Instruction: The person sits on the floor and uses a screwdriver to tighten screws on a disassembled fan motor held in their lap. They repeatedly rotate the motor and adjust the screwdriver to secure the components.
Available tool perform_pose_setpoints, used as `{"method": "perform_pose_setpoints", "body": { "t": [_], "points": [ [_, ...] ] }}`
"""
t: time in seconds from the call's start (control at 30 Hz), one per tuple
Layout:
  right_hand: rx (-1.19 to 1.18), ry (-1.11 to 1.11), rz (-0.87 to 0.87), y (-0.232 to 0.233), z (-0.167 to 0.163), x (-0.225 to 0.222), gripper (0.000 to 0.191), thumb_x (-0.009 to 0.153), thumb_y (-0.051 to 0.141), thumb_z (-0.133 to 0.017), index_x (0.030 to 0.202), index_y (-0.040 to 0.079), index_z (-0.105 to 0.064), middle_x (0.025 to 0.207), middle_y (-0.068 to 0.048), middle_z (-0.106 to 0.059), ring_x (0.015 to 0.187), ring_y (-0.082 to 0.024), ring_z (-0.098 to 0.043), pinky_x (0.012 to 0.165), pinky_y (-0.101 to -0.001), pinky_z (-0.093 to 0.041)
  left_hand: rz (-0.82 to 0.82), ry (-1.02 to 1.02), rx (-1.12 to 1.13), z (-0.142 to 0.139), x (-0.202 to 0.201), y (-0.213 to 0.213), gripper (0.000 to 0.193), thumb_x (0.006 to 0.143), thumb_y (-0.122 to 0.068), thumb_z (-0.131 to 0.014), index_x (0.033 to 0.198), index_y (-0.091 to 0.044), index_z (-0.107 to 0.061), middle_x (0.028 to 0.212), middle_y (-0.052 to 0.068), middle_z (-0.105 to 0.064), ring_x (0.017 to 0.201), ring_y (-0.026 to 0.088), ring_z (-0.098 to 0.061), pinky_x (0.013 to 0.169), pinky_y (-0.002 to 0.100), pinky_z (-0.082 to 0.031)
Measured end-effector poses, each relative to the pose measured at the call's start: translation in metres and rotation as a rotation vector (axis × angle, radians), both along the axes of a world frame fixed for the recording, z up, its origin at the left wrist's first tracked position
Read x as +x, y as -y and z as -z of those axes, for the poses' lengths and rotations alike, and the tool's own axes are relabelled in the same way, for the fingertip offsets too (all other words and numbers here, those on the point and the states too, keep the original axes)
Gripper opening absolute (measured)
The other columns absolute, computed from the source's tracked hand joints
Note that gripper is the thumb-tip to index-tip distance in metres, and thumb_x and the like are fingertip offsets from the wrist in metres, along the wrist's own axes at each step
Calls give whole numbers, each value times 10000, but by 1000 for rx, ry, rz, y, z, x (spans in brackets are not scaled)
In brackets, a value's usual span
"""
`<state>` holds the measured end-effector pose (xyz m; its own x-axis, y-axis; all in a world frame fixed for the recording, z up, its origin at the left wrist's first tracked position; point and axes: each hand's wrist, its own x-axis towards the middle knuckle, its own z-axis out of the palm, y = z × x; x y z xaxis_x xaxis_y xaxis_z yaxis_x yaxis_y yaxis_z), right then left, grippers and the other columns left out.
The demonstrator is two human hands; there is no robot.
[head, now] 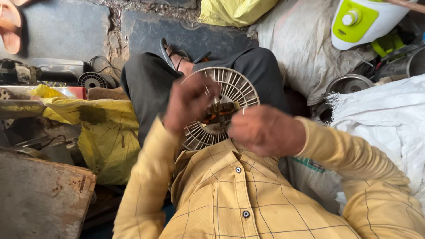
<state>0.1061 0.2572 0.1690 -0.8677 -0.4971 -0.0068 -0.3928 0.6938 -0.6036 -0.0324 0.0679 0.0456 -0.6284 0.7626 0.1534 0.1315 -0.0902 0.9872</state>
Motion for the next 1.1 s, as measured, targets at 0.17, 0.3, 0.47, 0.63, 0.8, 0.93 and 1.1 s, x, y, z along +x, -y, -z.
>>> {"method": "perform_pose_setpoints", "body": {
  "t": [0.17, 0.3, 0.47, 0.63, 0.8, 0.93, 1.1],
  "points": [
    [-239, -60, 97, -32, 43, -75, 56, 867, 125, -762, 867, 85, -723, 765, -67, -652, 701, -229, -624, 680, -435, -489, -78, -746, -146, -41, 53, 26, 140, 841, -78, -807, 973, -81, -761, 845, 80, -655, 685, 245, -644, 612, 377, -491],
    [-99, -55, 362, -63, 111, -93, 135, 921, 232, -784, 918, 99, -762, 837, -53, -700, 756, -186, -659, 660, -372, -537, -210, -270, 30, -43, 36, 25, 120, 874, -112, -803, 926, -67, -704, 854, 81, -653, 712, 224, -643, 648, 321, -517],
    [152, -160, 554, -109, 95, -58, 238, 992, 285, -735, 881, 76, -759, 719, -88, -630, 624, -228, -587, 587, -391, -464, -38, -230, -153, -20, -15, -27, 173, 833, -151, -859, 848, -27, -739, 795, 115, -671, 689, 244, -644, 638, 343, -485],
    [229, -182, 61, -26, 34, -7, 156, 826, 154, -669, 692, 123, -595, 695, -81, -564, 637, -265, -595, 563, -421, -479, 452, -345, -254, 17, -48, -48, 176, 810, -203, -798, 890, -47, -783, 841, 121, -736, 719, 240, -684, 662, 350, -518],
    [-31, -17, -83, 6, 2, 1, 79, 813, 87, -677, 784, 80, -604, 719, -75, -550, 639, -253, -590, 578, -415, -476, 207, 351, 40, -6, -3, 1, 119, 963, -189, -668, 963, -84, -725, 906, 84, -705, 777, 201, -639, 690, 312, -509],
    [-197, -235, -15, -36, 33, -45, 32, 862, 71, -706, 861, 83, -676, 750, -63, -600, 710, -268, -608, 647, -429, -477, -6, -416, -34, -34, 52, 21, 128, 867, -118, -821, 938, -68, -727, 847, 90, -675, 680, 253, -654, 599, 350, -510],
    [-261, 146, 504, -59, 111, -86, 99, 901, 171, -755, 894, 73, -744, 796, -54, -687, 665, -138, -617, 573, -304, -509, -210, -380, 24, -49, 41, 29, 105, 862, -103, -800, 900, -63, -710, 841, 69, -662, 709, 239, -677, 633, 333, -527]
  ]
}}
